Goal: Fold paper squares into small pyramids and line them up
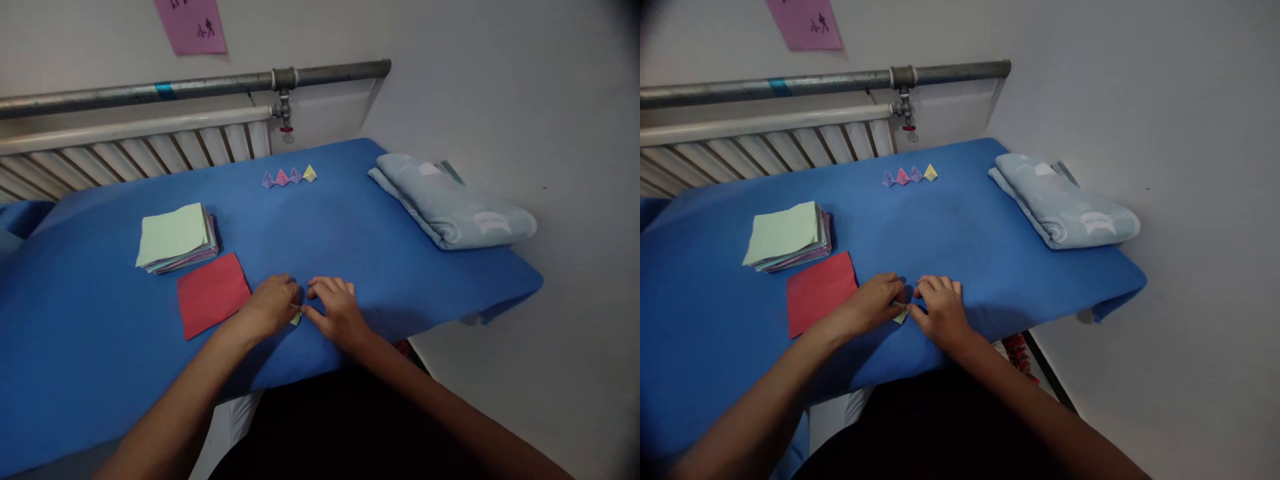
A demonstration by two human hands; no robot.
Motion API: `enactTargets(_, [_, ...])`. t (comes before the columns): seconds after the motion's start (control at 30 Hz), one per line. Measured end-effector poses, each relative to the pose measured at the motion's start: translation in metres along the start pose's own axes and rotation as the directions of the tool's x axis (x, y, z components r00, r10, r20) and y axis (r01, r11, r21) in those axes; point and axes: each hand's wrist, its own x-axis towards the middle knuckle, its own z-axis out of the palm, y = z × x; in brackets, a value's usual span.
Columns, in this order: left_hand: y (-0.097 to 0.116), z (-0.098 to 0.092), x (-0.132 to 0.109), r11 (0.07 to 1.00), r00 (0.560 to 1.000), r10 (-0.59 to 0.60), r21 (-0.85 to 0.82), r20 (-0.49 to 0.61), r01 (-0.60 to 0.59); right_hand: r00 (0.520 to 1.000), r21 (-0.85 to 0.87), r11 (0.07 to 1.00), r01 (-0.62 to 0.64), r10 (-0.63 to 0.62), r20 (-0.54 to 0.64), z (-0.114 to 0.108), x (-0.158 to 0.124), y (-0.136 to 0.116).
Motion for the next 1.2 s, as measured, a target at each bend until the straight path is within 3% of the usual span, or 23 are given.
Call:
enactTargets(0.33, [0.002,-0.004,-0.001,0.974,0.993,-0.102,-0.197,0.066,0.113,1.0,0.012,1.0,0.023,-0.023,-0.014,0.002,0.001,0.0])
enactTargets(0.57, [-0.001,0.003,-0.014,0.968,0.986,-0.155,-0.189,0.063,0.164,0.999,0.064,0.997,0.035,-0.033,-0.034,0.003,-0.001,0.001])
enactTargets(0.73, [0.002,0.007,-0.032,0.934,0.983,-0.184,-0.314,-0.024,0.168,0.999,0.075,0.997,0.028,-0.025,-0.03,0.001,0.0,-0.001])
enactTargets(0.83, [-0.002,0.011,-0.036,0.829,0.973,-0.231,-0.522,0.002,0.198,0.998,0.105,0.994,0.023,-0.017,-0.053,-0.001,0.0,-0.002])
enactTargets(0.9, [-0.007,0.013,-0.034,0.685,0.965,-0.262,-0.699,0.027,0.205,0.997,0.164,0.986,0.012,0.0,-0.073,-0.002,0.0,-0.002])
enactTargets(0.97, [-0.012,0.013,-0.028,0.52,0.952,-0.304,-0.842,-0.024,0.145,0.997,0.251,0.968,-0.004,0.024,-0.076,-0.004,0.0,-0.003])
enactTargets(1.07, [-0.013,0.009,-0.015,0.347,0.915,-0.383,-0.938,-0.126,0.016,0.994,0.41,0.91,-0.066,0.094,-0.049,-0.005,0.001,-0.007])
enactTargets(1.2, [-0.006,0.006,0.001,0.221,0.884,-0.436,-0.972,-0.172,-0.08,0.979,0.616,0.769,-0.171,0.203,0.019,-0.002,0.008,-0.01])
